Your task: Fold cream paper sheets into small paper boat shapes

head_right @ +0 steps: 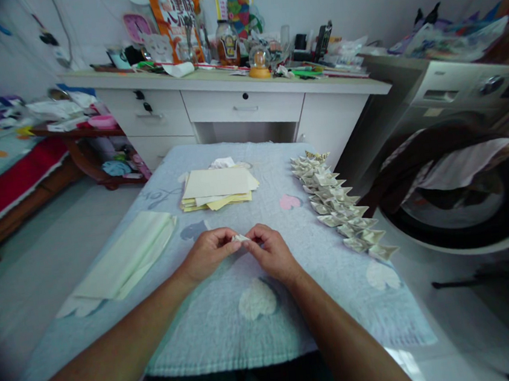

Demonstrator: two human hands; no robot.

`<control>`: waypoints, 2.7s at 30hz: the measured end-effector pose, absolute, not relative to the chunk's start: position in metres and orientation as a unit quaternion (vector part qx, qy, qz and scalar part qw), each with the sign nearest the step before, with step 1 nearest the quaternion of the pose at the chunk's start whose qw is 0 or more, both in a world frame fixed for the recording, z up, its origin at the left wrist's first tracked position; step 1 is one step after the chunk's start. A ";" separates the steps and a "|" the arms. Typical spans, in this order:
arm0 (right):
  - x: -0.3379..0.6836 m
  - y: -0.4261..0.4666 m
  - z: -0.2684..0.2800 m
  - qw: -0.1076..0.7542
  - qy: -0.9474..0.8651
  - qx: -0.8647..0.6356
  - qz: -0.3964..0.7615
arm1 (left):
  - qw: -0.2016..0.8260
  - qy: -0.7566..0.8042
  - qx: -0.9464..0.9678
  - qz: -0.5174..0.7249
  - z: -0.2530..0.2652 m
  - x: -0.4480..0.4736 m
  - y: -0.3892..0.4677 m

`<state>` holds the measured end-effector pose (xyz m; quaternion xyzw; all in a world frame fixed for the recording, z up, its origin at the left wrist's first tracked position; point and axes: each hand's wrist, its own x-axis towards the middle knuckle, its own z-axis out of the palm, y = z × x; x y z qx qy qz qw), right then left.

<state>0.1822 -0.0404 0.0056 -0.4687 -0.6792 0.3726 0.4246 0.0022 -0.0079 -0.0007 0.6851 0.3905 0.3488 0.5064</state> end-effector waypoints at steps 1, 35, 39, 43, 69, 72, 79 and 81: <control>0.182 -0.040 0.005 0.427 -0.681 -0.468 0.367 | 0.509 0.389 0.684 0.348 0.000 0.003 -0.008; 0.183 -0.040 -0.001 0.450 -0.655 -0.462 0.394 | 0.487 0.402 0.698 0.337 0.004 0.007 -0.011; 0.186 -0.039 -0.002 0.474 -0.620 -0.456 0.428 | 0.474 0.420 0.697 0.337 0.002 0.006 -0.010; 0.187 -0.038 -0.004 0.482 -0.612 -0.449 0.438 | 0.464 0.435 0.701 0.323 0.000 0.003 -0.010; 0.184 -0.040 0.006 0.431 -0.734 -0.438 0.289 | 0.416 0.400 0.744 0.336 0.005 -0.002 -0.010; 0.185 -0.039 0.005 0.451 -0.709 -0.448 0.305 | 0.479 0.395 0.702 0.348 -0.001 0.001 -0.008; 0.179 -0.037 0.002 0.478 -0.634 -0.472 0.384 | 0.616 0.349 0.595 0.379 -0.005 0.008 -0.008; 0.177 -0.038 0.003 0.481 -0.628 -0.453 0.410 | 0.633 0.356 0.570 0.385 -0.002 0.008 -0.008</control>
